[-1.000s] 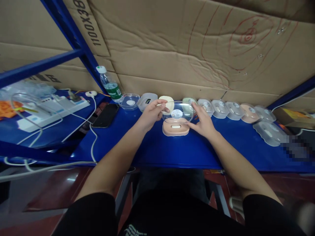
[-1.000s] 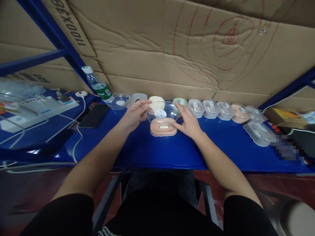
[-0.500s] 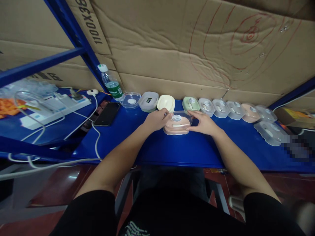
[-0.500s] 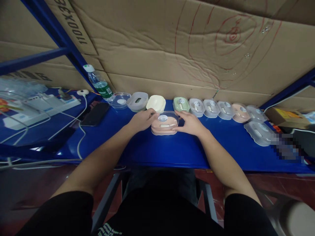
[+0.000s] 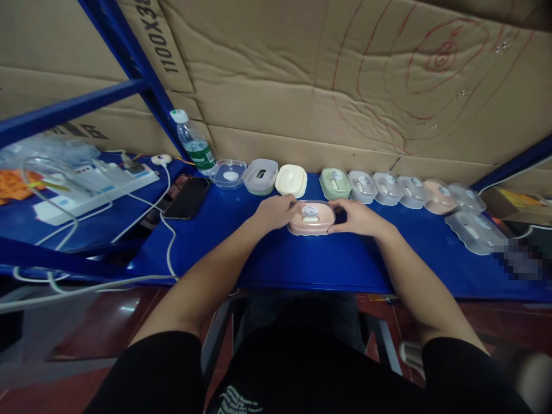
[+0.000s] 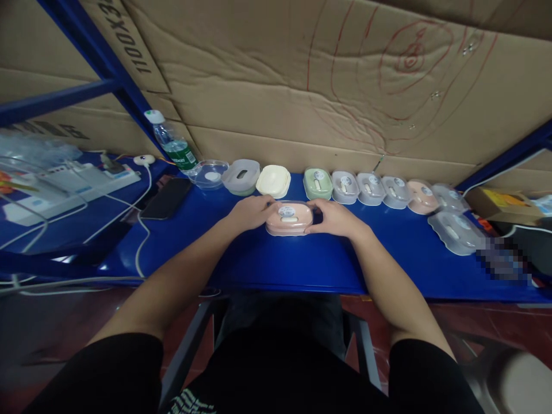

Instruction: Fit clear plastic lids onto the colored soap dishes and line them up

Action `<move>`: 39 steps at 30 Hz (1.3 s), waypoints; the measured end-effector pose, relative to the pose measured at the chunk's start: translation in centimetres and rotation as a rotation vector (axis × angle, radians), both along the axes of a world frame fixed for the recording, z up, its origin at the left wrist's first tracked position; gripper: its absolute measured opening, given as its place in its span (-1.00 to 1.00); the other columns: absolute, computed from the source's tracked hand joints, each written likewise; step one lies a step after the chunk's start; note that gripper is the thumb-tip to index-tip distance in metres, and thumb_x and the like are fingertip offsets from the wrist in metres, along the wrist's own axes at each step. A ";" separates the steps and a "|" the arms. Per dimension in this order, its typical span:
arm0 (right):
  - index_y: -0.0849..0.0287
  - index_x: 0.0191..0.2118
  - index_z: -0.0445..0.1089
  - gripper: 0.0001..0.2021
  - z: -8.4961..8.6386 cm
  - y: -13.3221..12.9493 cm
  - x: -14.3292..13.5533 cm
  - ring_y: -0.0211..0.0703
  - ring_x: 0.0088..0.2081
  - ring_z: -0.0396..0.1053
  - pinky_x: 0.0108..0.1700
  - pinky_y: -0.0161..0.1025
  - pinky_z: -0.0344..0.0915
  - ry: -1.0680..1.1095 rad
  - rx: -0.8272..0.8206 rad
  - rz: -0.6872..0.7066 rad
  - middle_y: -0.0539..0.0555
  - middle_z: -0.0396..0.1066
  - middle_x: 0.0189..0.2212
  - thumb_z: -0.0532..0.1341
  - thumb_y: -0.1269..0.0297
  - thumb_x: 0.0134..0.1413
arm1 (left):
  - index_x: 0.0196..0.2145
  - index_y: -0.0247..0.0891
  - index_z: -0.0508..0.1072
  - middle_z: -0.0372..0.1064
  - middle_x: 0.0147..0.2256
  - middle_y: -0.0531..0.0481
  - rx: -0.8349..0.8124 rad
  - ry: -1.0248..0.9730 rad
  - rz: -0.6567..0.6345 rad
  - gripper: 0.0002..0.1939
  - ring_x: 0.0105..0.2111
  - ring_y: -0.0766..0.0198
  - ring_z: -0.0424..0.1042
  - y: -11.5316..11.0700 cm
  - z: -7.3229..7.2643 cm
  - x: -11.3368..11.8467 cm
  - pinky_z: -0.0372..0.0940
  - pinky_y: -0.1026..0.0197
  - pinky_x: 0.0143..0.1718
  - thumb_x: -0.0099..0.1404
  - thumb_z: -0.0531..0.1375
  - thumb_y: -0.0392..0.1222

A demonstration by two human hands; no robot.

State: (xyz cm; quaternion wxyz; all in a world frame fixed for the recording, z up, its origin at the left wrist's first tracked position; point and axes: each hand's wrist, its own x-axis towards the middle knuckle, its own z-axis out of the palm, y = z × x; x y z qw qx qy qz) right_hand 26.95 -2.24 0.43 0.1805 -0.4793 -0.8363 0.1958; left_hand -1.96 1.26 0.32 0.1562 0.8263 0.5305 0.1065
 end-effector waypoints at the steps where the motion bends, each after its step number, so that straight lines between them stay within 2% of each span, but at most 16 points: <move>1: 0.09 0.33 0.38 -0.07 -0.1 0.0 0.0 0.30 0.07 0.54 0.12 0.23 0.48 -0.003 0.009 0.000 0.24 0.54 0.14 0.54 -0.19 -0.15 | -0.09 -0.18 0.57 0.62 -0.10 -0.14 -0.006 -0.002 -0.002 -0.50 -0.05 0.02 0.56 0.0 -0.1 0.0 0.34 0.08 -0.07 0.52 -0.04 0.16; 4: 0.00 0.47 0.19 0.01 -0.3 0.1 0.1 0.37 0.29 0.37 0.30 0.31 0.34 0.011 0.070 0.083 0.22 0.33 0.36 0.52 -0.14 -0.06 | -0.10 -0.19 0.59 0.62 -0.10 -0.16 -0.018 -0.011 -0.003 -0.47 -0.06 0.01 0.55 0.2 -0.4 0.1 0.34 0.07 -0.07 0.53 -0.06 0.17; 6: -0.11 0.50 0.12 -0.07 -0.5 0.3 0.0 0.33 0.43 0.18 0.41 0.31 0.19 0.027 0.083 0.175 0.12 0.17 0.46 0.46 -0.09 0.08 | -0.11 -0.20 0.60 0.62 -0.10 -0.16 -0.014 -0.025 0.000 -0.45 -0.07 0.01 0.55 0.4 -0.5 0.0 0.34 0.07 -0.08 0.53 -0.07 0.19; 8: -0.20 0.49 0.12 -0.18 -0.6 0.5 0.0 0.27 0.48 0.08 0.45 0.29 0.12 0.023 0.066 0.230 0.04 0.11 0.49 0.39 -0.06 0.20 | -0.13 -0.20 0.60 0.61 -0.12 -0.16 -0.016 -0.041 -0.003 -0.43 -0.08 0.02 0.55 0.5 -0.6 0.0 0.33 0.08 -0.10 0.53 -0.08 0.21; 15: -0.18 0.52 0.05 -0.23 -0.4 0.4 0.0 0.26 0.47 0.09 0.45 0.24 0.15 -0.044 0.086 0.226 0.05 0.05 0.51 0.31 -0.04 0.30 | -0.20 -0.19 0.57 0.60 -0.16 -0.16 0.012 -0.021 0.039 -0.46 -0.08 -0.01 0.55 0.7 -1.0 0.0 0.32 0.08 -0.12 0.50 -0.03 0.24; 18: -0.13 0.52 0.08 -0.23 -0.3 0.1 -0.3 0.29 0.45 0.14 0.41 0.25 0.21 -0.069 0.077 0.187 0.09 0.09 0.50 0.30 -0.09 0.29 | -0.21 -0.19 0.58 0.61 -0.15 -0.16 0.017 -0.021 0.055 -0.45 -0.07 -0.02 0.55 0.6 -1.2 0.2 0.32 0.07 -0.10 0.50 -0.03 0.25; 21: -0.03 0.45 0.24 -0.26 -0.2 0.1 -0.6 0.31 0.41 0.22 0.38 0.27 0.25 -0.065 0.130 0.140 0.18 0.24 0.43 0.32 -0.14 0.25 | -0.13 -0.18 0.59 0.61 -0.09 -0.17 -0.008 -0.050 0.047 -0.45 -0.04 -0.03 0.55 0.7 -1.2 0.3 0.33 0.05 -0.07 0.51 -0.05 0.24; 24: 0.05 0.26 0.49 -0.39 -0.1 0.0 -0.9 0.30 0.31 0.35 0.32 0.27 0.30 -0.051 0.256 0.038 0.23 0.39 0.31 0.33 -0.18 0.22 | -0.01 -0.17 0.57 0.62 -0.14 -0.12 -0.035 -0.180 -0.021 -0.45 -0.07 0.05 0.57 1.0 -1.5 0.3 0.35 0.10 -0.06 0.56 -0.11 0.16; 27: 0.08 0.00 0.64 -0.57 0.3 -0.3 -1.2 0.30 0.23 0.40 0.29 0.31 0.29 -0.049 0.416 -0.088 0.23 0.47 0.22 0.29 -0.13 0.28 | 0.14 -0.21 0.49 0.62 -0.29 -0.04 -0.082 -0.327 -0.060 -0.48 -0.27 0.16 0.59 1.3 -2.1 0.3 0.38 0.16 -0.16 0.57 -0.09 0.12; 29: 0.07 0.02 0.63 -0.65 0.4 -0.6 -1.5 0.26 0.26 0.38 0.31 0.30 0.28 -0.028 0.461 -0.039 0.20 0.45 0.25 0.23 -0.01 0.36 | 0.22 -0.24 0.42 0.64 -0.23 -0.04 -0.101 -0.394 -0.069 -0.48 -0.42 0.23 0.55 1.4 -2.4 0.4 0.41 0.17 -0.23 0.55 -0.03 0.11; 31: 0.03 0.14 0.56 -0.67 0.5 -1.0 -2.0 0.17 0.32 0.34 0.34 0.26 0.26 -0.023 0.436 0.118 0.15 0.41 0.30 0.19 0.10 0.41 | 0.27 -0.24 0.38 0.63 -0.10 -0.09 -0.094 -0.458 -0.112 -0.49 -0.49 0.29 0.51 1.3 -2.6 0.5 0.43 0.16 -0.25 0.55 0.00 0.08; 33: 0.00 0.20 0.51 -0.65 0.6 -1.4 -2.6 0.10 0.34 0.32 0.36 0.21 0.26 -0.057 0.392 0.235 0.11 0.40 0.32 0.16 0.16 0.43 | 0.28 -0.23 0.36 0.60 0.01 -0.13 -0.021 -0.518 -0.126 -0.52 -0.47 0.31 0.51 1.2 -2.5 0.5 0.44 0.15 -0.21 0.54 0.02 0.02; 34: 0.00 0.21 0.50 -0.65 0.7 -1.6 -2.8 0.09 0.33 0.34 0.35 0.20 0.27 -0.087 0.380 0.246 0.11 0.41 0.31 0.16 0.16 0.43 | 0.27 -0.23 0.37 0.57 0.06 -0.15 0.046 -0.540 -0.105 -0.54 -0.43 0.30 0.52 1.2 -2.4 0.5 0.44 0.14 -0.18 0.53 0.05 -0.01; 36: 0.03 0.17 0.53 -0.67 1.3 -1.9 -2.9 0.11 0.28 0.40 0.29 0.16 0.32 -0.163 0.365 0.196 0.13 0.45 0.27 0.17 0.14 0.42 | 0.22 -0.23 0.42 0.53 0.11 -0.17 0.195 -0.552 -0.025 -0.58 -0.36 0.27 0.52 1.3 -2.0 0.2 0.44 0.12 -0.11 0.50 0.11 -0.06; 39: 0.05 0.02 0.58 -0.73 2.8 -2.4 -1.8 0.12 0.10 0.51 0.12 0.03 0.41 -0.303 0.308 0.031 0.13 0.57 0.10 0.25 0.10 0.33 | 0.07 -0.22 0.51 0.53 0.05 -0.13 0.349 -0.536 0.069 -0.68 -0.38 0.29 0.46 1.8 -1.3 -0.7 0.41 0.09 -0.08 0.46 0.17 -0.06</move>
